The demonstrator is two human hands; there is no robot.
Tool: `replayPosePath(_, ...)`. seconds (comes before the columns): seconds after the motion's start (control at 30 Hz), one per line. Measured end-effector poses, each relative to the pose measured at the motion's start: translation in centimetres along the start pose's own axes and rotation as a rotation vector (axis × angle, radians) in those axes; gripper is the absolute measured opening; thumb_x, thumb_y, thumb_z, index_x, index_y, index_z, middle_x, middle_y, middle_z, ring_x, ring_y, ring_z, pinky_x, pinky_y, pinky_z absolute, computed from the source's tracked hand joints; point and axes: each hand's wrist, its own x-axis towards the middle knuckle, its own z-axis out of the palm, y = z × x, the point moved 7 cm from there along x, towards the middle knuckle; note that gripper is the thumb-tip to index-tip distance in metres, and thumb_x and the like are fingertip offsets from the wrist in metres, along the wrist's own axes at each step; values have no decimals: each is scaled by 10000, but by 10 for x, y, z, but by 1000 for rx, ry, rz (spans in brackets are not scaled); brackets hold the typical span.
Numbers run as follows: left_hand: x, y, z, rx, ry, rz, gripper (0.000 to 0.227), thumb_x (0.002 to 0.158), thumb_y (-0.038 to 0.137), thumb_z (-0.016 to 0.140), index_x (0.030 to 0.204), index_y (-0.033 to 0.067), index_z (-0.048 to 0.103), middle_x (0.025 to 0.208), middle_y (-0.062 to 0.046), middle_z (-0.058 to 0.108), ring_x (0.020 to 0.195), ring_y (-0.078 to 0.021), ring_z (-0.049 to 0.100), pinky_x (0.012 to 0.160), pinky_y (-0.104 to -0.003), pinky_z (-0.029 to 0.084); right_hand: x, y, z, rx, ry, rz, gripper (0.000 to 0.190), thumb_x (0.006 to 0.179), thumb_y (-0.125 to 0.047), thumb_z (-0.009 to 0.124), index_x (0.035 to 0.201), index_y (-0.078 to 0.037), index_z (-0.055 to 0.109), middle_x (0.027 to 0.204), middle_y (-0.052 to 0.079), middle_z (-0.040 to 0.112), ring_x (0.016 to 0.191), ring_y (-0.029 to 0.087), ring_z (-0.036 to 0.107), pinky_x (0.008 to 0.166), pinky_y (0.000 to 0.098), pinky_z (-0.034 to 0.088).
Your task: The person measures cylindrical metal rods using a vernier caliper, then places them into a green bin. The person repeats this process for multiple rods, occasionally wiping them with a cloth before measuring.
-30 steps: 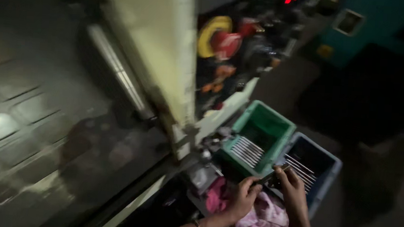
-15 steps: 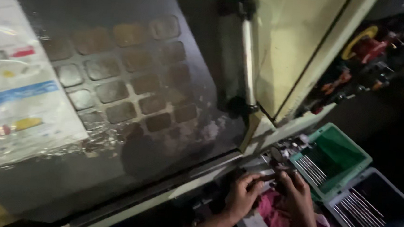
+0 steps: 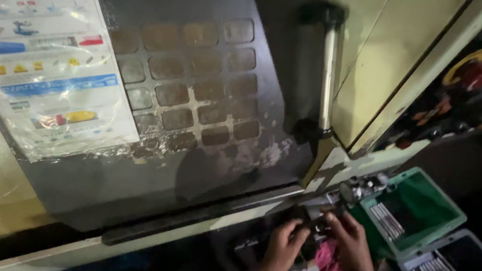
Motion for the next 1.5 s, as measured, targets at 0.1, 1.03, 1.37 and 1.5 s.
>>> replayPosePath(0.1, -4, -19, 21, 20, -38, 29, 331, 989, 285, 690, 1130, -14, 662, 830, -170, 688, 729, -202, 623, 633, -346, 493, -5, 10, -16, -44, 12, 93, 320, 977, -217, 648, 1184, 14, 723, 884, 106, 739, 736, 195, 604, 640, 343, 460)
replayPosePath(1.03, -10, -52, 82, 151, 391, 149, 357, 958, 257, 713, 1194, -9, 681, 1001, -213, 727, 899, -337, 717, 796, -394, 570, 40, 60, -57, -31, -287, 9, 272, 926, -109, 679, 1158, 33, 679, 1038, 117, 734, 966, 173, 667, 847, 325, 538)
replayPosePath(1.37, -7, -48, 58, 49, 222, -26, 452, 959, 307, 638, 1257, -32, 656, 979, -193, 780, 865, -282, 733, 773, -352, 574, 12, 9, -25, 22, -190, -69, 266, 938, -128, 668, 1172, -3, 669, 1055, 46, 714, 993, 116, 634, 864, 290, 513)
replayPosePath(1.5, -7, -24, 59, 268, 215, 260, 455, 1068, 265, 614, 1344, -96, 582, 1302, -214, 656, 1200, -270, 622, 1001, -382, 478, 0, 4, -31, 10, -152, -135, 253, 998, -161, 663, 1190, 4, 657, 1057, 31, 673, 1000, 107, 608, 884, 287, 520)
